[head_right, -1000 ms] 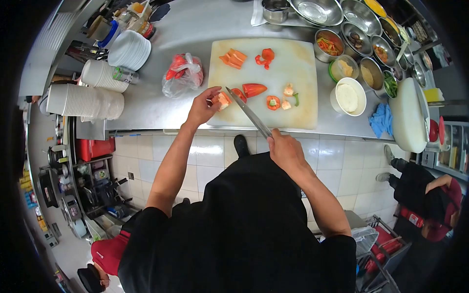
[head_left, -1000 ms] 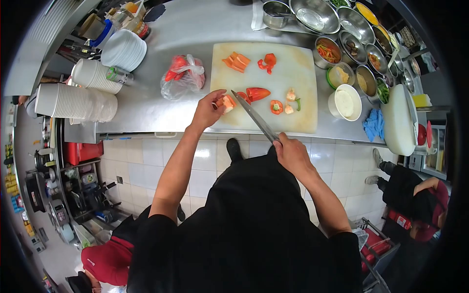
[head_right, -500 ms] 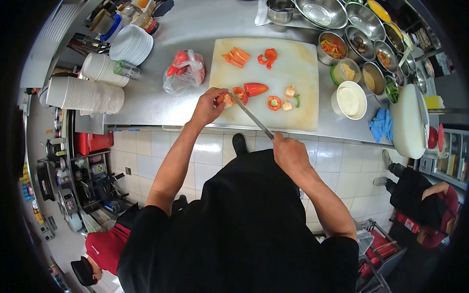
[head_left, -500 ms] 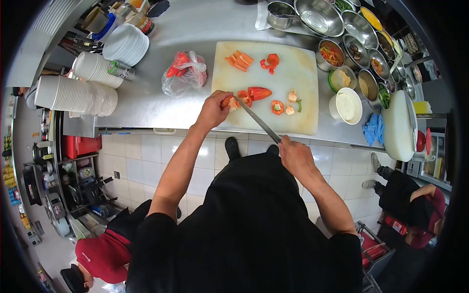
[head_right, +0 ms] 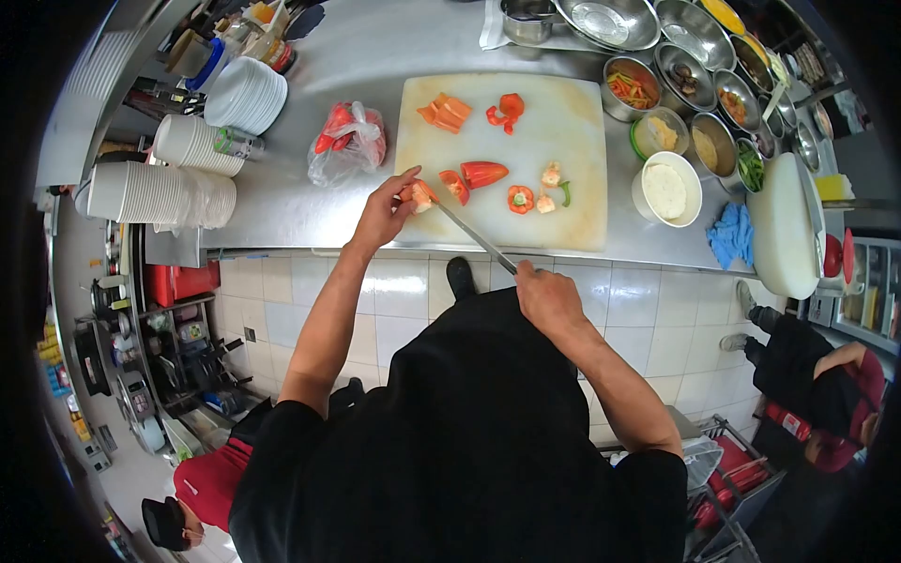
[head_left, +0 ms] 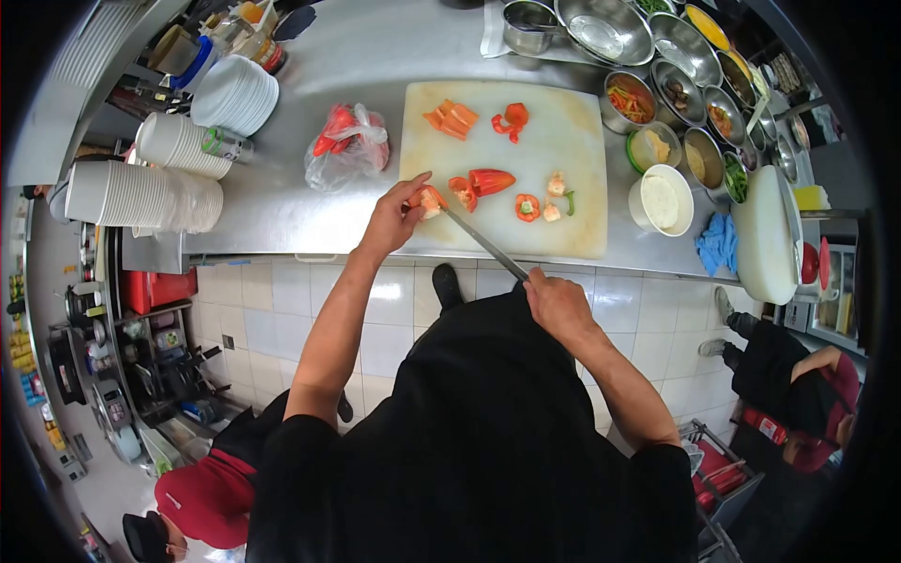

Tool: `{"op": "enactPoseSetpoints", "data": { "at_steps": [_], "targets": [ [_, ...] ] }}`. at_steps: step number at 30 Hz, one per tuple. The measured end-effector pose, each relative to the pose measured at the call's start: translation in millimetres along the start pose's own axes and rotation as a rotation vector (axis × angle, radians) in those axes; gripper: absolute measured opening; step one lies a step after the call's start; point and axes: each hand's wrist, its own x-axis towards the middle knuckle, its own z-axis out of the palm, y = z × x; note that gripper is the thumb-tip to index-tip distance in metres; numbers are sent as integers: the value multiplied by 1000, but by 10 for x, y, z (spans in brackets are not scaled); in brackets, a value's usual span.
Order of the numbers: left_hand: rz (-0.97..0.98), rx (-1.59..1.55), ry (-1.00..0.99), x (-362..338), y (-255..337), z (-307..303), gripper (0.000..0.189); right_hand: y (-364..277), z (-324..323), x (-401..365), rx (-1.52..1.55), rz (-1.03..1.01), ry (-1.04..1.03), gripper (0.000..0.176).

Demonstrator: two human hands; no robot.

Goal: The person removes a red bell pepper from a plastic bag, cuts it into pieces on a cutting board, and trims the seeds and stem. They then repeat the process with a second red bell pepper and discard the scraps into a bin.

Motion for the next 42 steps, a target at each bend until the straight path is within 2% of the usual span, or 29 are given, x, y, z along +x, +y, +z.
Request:
{"op": "enactPoseSetpoints", "data": {
  "at_steps": [2,6,12,14,17,24,32,34,35,37,42],
  "targets": [
    [67,10,-68,-10,-35,-57,61,-17,-12,12,-5,7,4,15],
    [88,63,-57,7,-55,-115,63,-92,-61,19,-29,-1,48,14],
    [-63,122,-160,80,67,-154,67,-97,-56,52,-70,-5,67,11],
    [106,271,-195,86,54,-149,68,-103,-75,59,-70,-6,66,11],
    [93,329,-211,100,26,-131,68,-142,-142,41,-63,10,45,11],
    [76,381,-235,126,88,-122,67,-144,-82,55,-11,46,-14,15],
    [129,392,-149,53,30,-67,69,80,33,119,195,9,-35,22],
    [124,396,-149,48,28,-62,70,136,7,137,484,232,-349,32],
    [124,401,-154,54,29,-54,72,169,28,163,482,232,-349,32],
    [111,356,-133,58,16,-17,72,250,149,220,751,347,-510,40],
    [80,322,-88,66,23,51,73,261,264,173,890,405,-559,38]
  ]
}}
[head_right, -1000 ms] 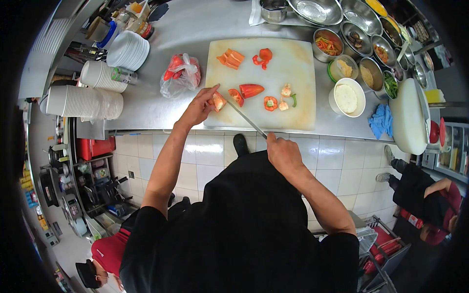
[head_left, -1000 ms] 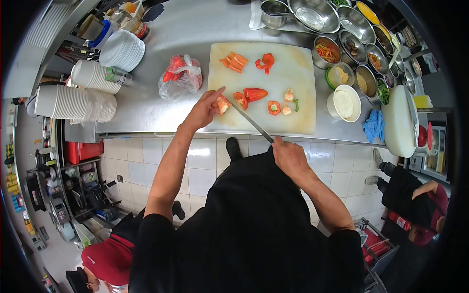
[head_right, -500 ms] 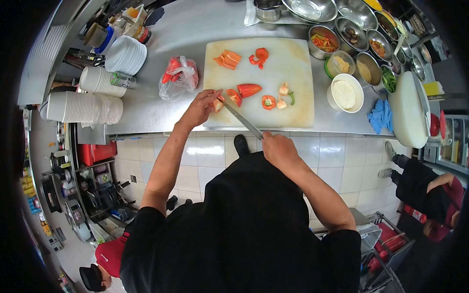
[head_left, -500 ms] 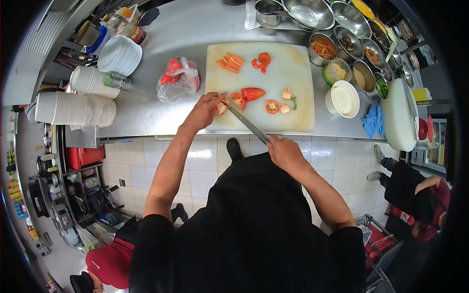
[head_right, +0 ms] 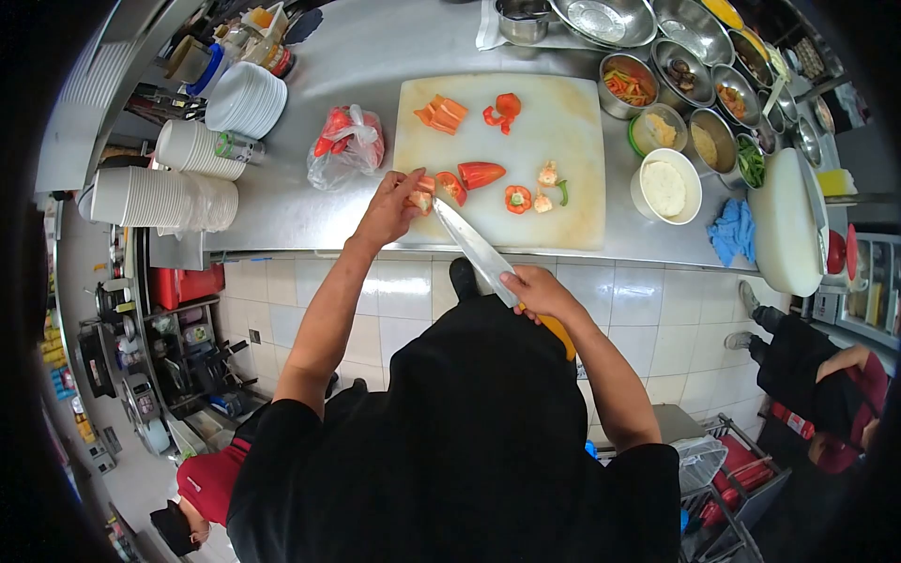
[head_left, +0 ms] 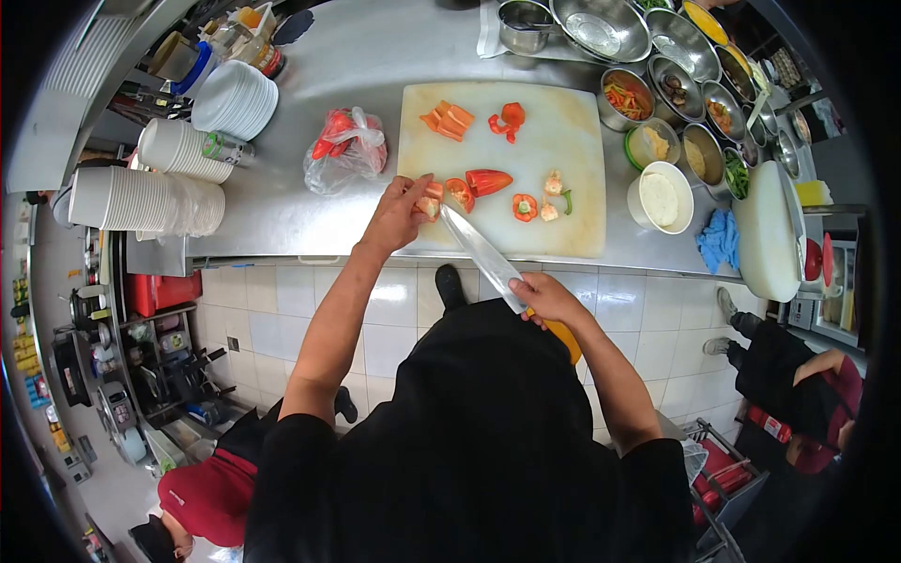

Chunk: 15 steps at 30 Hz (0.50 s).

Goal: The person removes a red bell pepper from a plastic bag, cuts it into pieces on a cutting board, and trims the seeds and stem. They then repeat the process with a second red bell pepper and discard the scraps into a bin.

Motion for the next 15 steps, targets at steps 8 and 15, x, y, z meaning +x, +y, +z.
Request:
{"op": "enactPoseSetpoints", "data": {
  "at_steps": [8,15],
  "targets": [
    [-115,83,115,-25,126,75,67,-57,23,24,36,-26,-40,40],
    [-102,113,185,-37,27,163,74,-9,55,33,101,-31,-27,41]
  ]
}}
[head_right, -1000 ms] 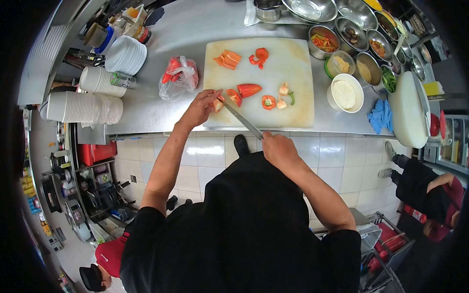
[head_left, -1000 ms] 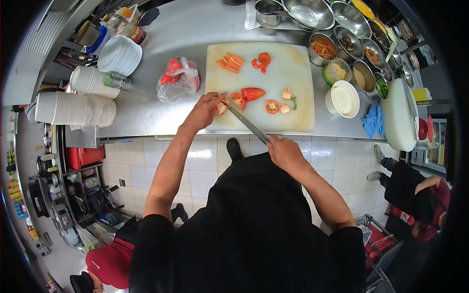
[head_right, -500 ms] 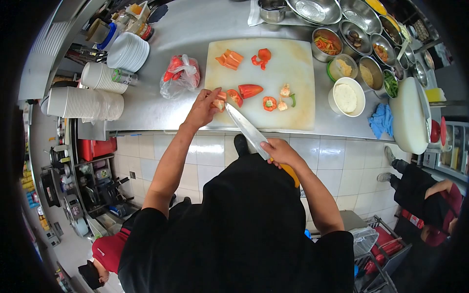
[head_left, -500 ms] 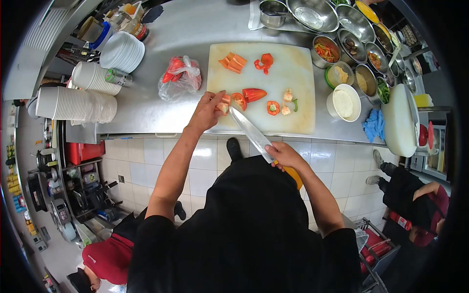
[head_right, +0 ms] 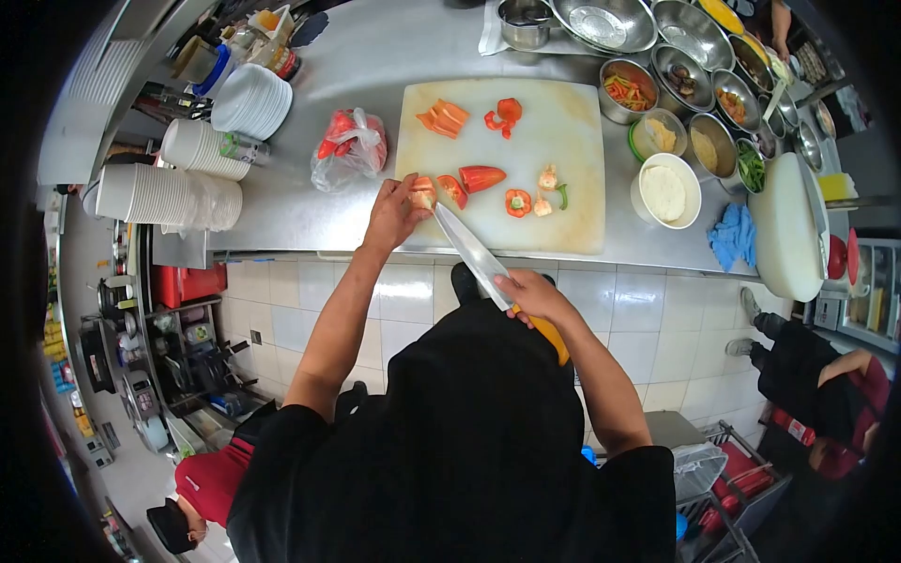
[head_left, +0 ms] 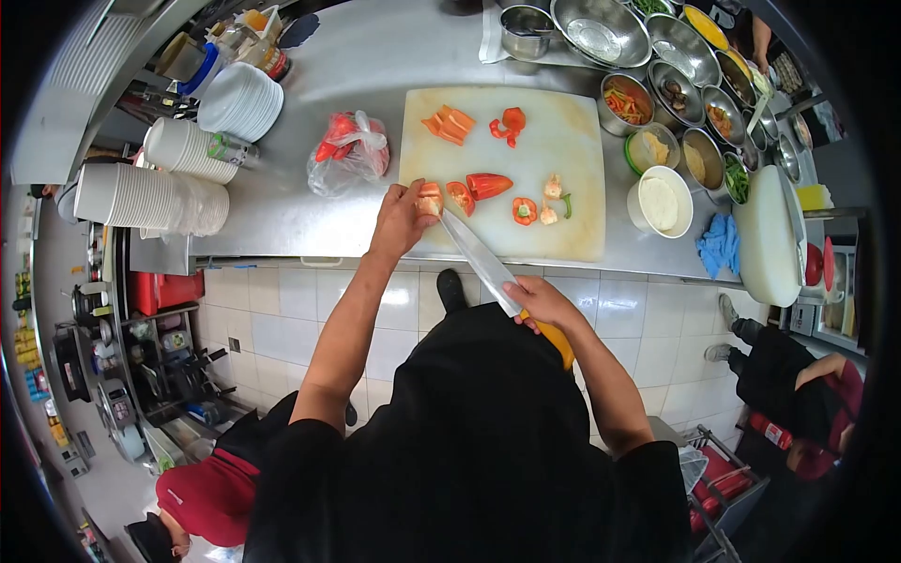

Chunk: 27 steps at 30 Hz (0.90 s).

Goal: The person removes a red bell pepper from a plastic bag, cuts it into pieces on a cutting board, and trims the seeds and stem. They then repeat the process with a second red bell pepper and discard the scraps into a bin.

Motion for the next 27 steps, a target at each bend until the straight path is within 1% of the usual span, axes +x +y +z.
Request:
{"op": "enactPoseSetpoints", "data": {
  "at_steps": [2,3,5,7,8,9,10,11,12,14,15,17,18,20,21,23,24,26,27],
  "targets": [
    [-53,-69,-11,-28,-34,12,83,-54,12,39,21,-16,-28,41],
    [-50,-66,-9,-37,-57,24,83,-70,14,59,40,-5,-51,40],
    [-104,-97,-1,-70,-95,73,87,-75,-2,44,60,6,-70,39],
    [-91,-122,-17,-78,-141,70,89,-83,-51,-50,263,23,-112,38],
    [-81,-146,-35,-85,-163,73,90,-44,-84,-82,261,23,-112,38],
    [-83,-147,-31,-83,-119,59,90,16,-127,-116,364,23,-132,39],
    [-115,-116,15,-84,-67,56,89,65,-164,-141,468,23,-153,39],
    [-146,-84,60,-95,-7,62,87,111,-194,-158,466,25,-155,39],
    [-147,-85,61,-124,8,123,87,139,-217,-176,453,29,-159,41],
    [-236,0,293,-168,49,259,59,183,-231,-178,442,28,-160,42],
    [-231,1,292,-172,81,302,59,191,-230,-181,432,33,-156,42],
    [-228,111,370,-179,130,370,34,211,-218,-207,426,37,-148,41],
    [-222,110,370,-161,131,369,34,203,-206,-219,418,55,-137,41],
    [-434,-359,253,-101,124,347,22,182,-204,-261,414,65,-119,41],
    [-426,-360,251,-82,159,299,22,167,-204,-293,395,76,-106,40],
    [-244,-253,332,-74,221,183,26,168,-198,-331,379,81,-91,39],
    [-237,-253,333,-53,223,164,26,182,-205,-355,372,87,-90,39],
    [36,-43,282,-23,238,138,38,199,-203,-418,362,90,-86,39],
    [62,-35,265,27,210,124,45,186,-203,-460,341,89,-82,39]
  ]
}}
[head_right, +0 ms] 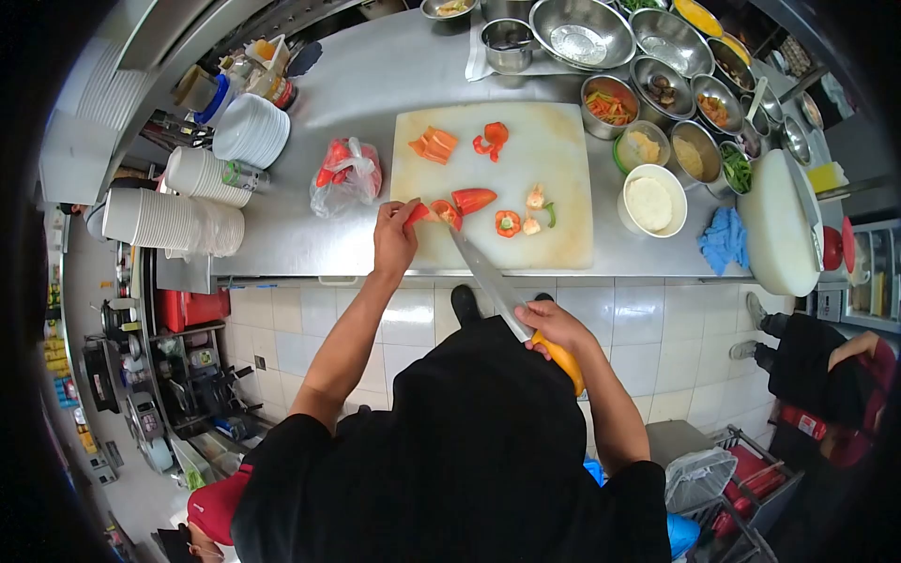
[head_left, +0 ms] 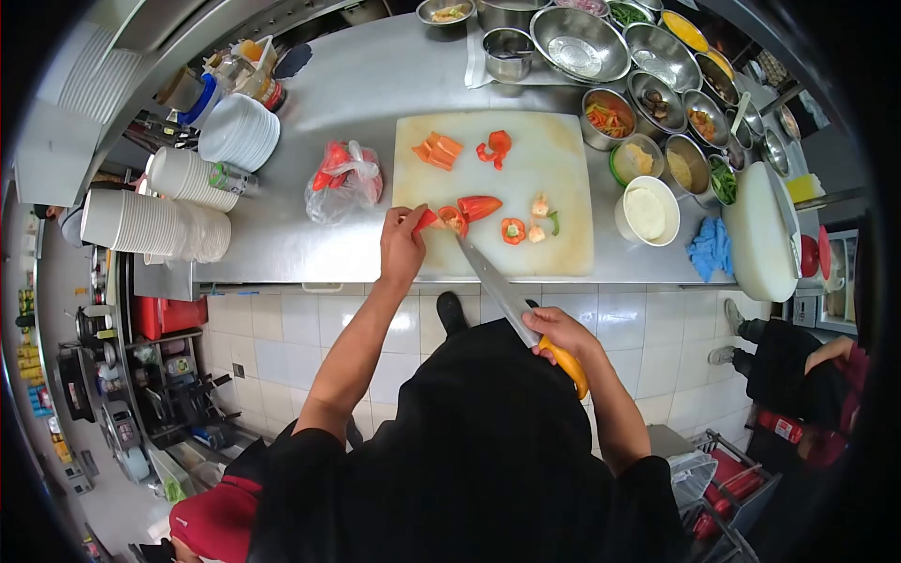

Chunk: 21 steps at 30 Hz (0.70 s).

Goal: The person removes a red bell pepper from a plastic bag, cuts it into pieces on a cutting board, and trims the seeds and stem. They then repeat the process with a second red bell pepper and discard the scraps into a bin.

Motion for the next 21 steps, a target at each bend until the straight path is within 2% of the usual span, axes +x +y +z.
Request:
{"op": "enactPoseSetpoints", "data": {
  "at_steps": [1,3,4,6,9,10,12,13,14,15,17,19,20,21],
  "targets": [
    [11,0,5,120,-49,-16,45,-9,4,-22,-20,-7,7,39],
    [182,139,168,429,-147,-44,49,28,-8,-74,-14,-23,6,37],
    [109,131,183,601,-143,-49,48,36,-8,-105,-18,-16,14,35],
    [-258,-199,50,1044,-152,-53,44,20,-2,-148,-44,-13,28,31],
    [-351,-181,-28,1549,-315,116,39,-58,59,-123,-112,-33,47,30],
    [-344,-185,-30,1625,-401,209,39,-84,105,-98,-177,-55,88,30],
    [-94,197,79,1720,-507,386,41,-118,145,0,-243,-102,71,30],
    [-85,197,69,1693,-275,281,41,-167,191,38,-310,-145,43,31],
    [-110,133,-121,1621,-50,155,41,-234,225,75,-419,-141,58,32],
    [-135,71,-314,1491,135,56,41,-270,278,146,-398,-146,64,32],
    [39,44,-722,1154,-2,90,43,-319,386,294,-629,-308,106,31],
    [164,-74,-731,839,37,98,38,-334,521,599,-673,-328,179,30],
    [167,-72,-734,801,45,111,38,-324,547,718,-737,-345,238,28],
    [52,-108,-682,783,39,119,35,-326,543,772,-738,-348,237,28]
  ]
}}
